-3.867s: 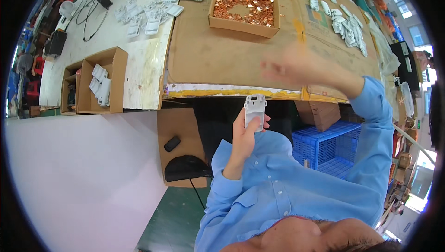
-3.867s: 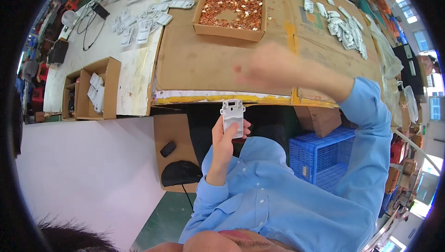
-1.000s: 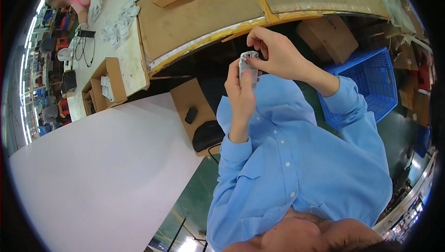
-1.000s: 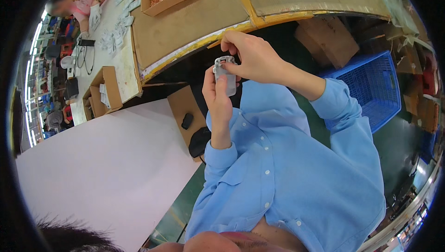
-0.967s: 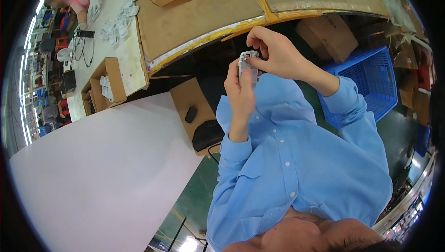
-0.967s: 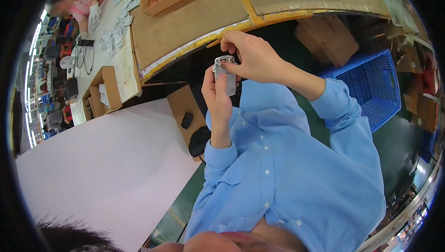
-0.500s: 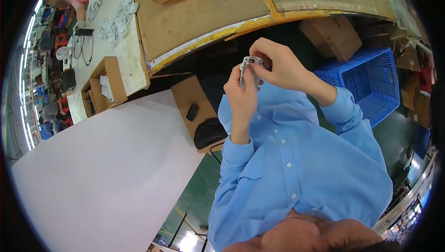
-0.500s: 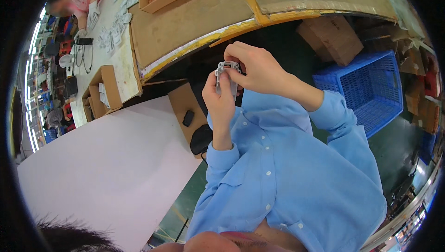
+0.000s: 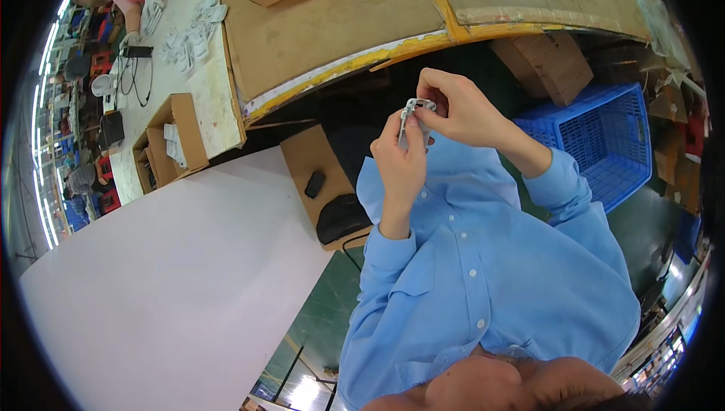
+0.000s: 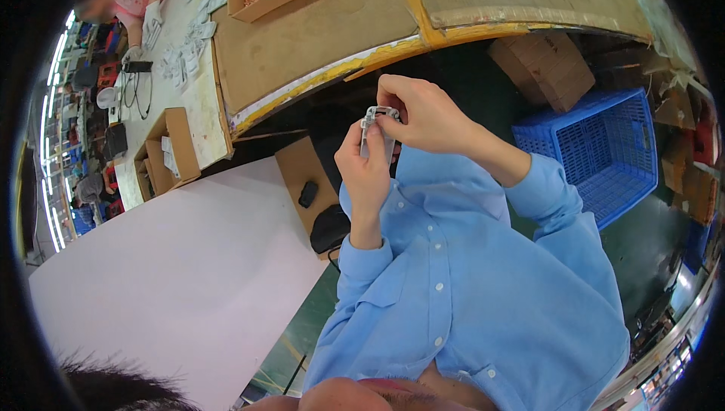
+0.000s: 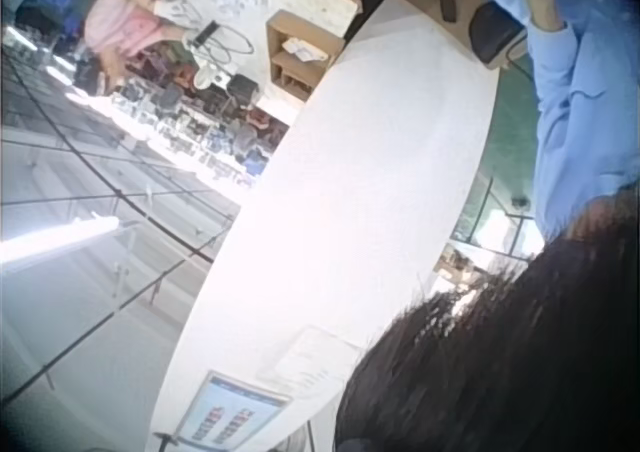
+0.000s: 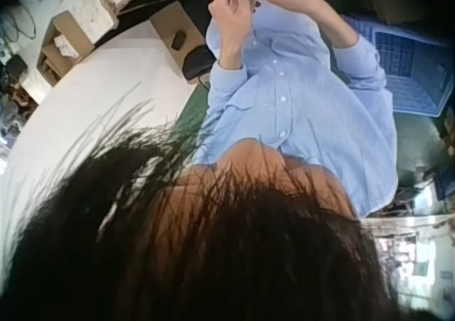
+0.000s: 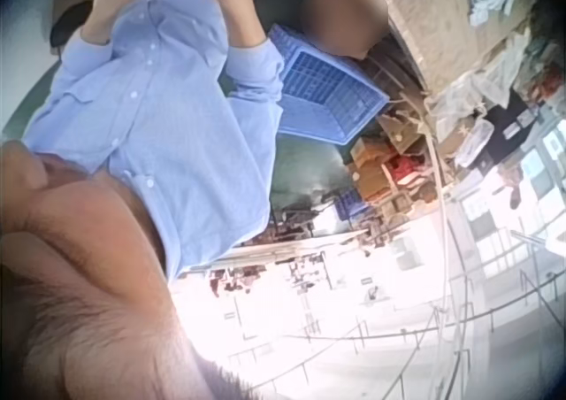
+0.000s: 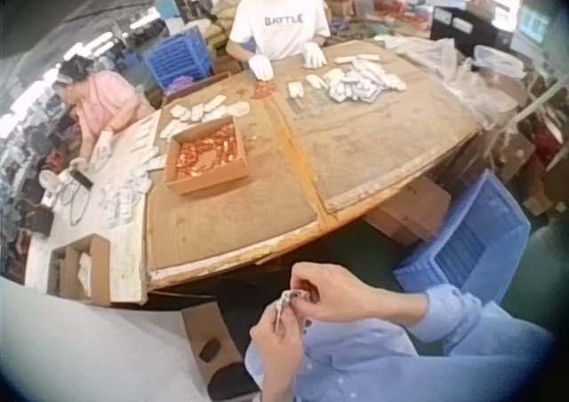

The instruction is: Assemble electronic components by manually inserting metal pins into plastic housings at a factory workbench.

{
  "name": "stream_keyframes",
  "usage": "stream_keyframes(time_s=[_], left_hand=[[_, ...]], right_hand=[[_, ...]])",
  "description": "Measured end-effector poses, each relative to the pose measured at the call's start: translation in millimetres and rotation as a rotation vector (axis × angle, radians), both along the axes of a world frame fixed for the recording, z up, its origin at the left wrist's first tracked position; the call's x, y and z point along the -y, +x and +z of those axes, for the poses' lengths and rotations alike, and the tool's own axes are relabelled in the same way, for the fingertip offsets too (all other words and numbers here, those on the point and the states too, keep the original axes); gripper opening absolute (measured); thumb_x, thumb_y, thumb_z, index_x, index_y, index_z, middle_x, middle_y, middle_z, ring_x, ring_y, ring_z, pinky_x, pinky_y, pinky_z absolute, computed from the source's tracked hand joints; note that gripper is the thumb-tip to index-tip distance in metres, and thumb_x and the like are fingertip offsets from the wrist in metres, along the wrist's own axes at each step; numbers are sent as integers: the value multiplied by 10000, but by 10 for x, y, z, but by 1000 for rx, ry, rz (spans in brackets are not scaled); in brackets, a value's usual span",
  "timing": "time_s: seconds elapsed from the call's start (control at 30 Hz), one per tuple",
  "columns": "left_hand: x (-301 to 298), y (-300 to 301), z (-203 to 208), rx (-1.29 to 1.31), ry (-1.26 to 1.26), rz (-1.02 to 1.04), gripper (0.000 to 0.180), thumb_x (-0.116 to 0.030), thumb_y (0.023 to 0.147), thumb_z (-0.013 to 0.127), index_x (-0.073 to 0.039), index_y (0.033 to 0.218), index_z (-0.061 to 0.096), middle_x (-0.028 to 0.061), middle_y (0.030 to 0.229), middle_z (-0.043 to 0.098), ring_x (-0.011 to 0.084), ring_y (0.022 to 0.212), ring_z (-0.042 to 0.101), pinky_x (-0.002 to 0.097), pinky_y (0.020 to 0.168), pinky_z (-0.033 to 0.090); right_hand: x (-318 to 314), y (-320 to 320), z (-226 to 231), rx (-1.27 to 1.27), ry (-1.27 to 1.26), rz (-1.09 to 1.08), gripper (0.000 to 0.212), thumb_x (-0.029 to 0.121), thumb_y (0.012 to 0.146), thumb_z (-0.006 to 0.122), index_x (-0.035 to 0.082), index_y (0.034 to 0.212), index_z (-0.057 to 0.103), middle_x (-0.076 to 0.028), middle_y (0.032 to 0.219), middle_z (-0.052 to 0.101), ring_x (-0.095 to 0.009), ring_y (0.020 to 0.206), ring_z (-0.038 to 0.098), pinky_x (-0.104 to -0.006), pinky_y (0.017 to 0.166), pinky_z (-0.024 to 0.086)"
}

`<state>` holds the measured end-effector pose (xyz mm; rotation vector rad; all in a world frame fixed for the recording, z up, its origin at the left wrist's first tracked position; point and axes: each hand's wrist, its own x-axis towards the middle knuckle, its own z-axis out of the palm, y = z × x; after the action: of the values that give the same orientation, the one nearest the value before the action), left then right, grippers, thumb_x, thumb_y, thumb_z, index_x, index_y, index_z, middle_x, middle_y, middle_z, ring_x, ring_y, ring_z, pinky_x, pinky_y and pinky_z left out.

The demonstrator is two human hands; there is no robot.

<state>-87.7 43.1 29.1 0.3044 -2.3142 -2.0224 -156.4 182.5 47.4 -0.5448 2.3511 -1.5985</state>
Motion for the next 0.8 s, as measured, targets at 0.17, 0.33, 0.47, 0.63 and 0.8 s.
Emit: stream_keyframes(time_s=[0.17, 0.33, 0.47, 0.63, 0.8], left_hand=[[-46, -22, 1, 24, 31, -17, 220, -137, 989, 514, 39, 1030, 639, 75, 699, 660, 109, 608, 643, 240, 534, 477], [-42, -54, -35, -42, 48, -19, 210, -130, 985, 519, 38, 1021, 639, 69, 708, 663, 107, 608, 641, 239, 540, 477], [-32, -111, 10, -4, 27, -18, 202, -131, 976, 534, 30, 1030, 643, 64, 728, 672, 109, 631, 653, 236, 564, 488], [11, -80, -51, 40, 59, -29, 195, -131, 962, 552, 22, 1039, 645, 58, 735, 677, 109, 652, 665, 235, 577, 495], [38, -63, -45, 49, 64, -45, 192, -122, 955, 558, 25, 1043, 643, 60, 735, 677, 113, 652, 666, 236, 577, 498]], right_hand=[[-32, 7, -33, -7, 17, -19, 182, 69, 796, 676, 32, 806, 498, -41, 661, 502, -115, 591, 478, -274, 518, 385], [-38, 8, -54, -44, 14, -34, 177, 71, 796, 678, 31, 828, 509, -50, 686, 521, -124, 596, 492, -271, 525, 395], [-65, 2, -16, -81, 36, -24, 173, 72, 797, 678, 29, 853, 521, -54, 701, 531, -137, 602, 505, -276, 534, 410], [-55, -33, -26, -75, 32, 7, 178, 70, 786, 684, 26, 848, 523, -56, 695, 527, -146, 604, 507, -285, 538, 416], [-44, -57, 6, -48, 49, 36, 182, 67, 772, 689, 25, 842, 525, -57, 691, 526, -152, 604, 508, -289, 541, 417]])
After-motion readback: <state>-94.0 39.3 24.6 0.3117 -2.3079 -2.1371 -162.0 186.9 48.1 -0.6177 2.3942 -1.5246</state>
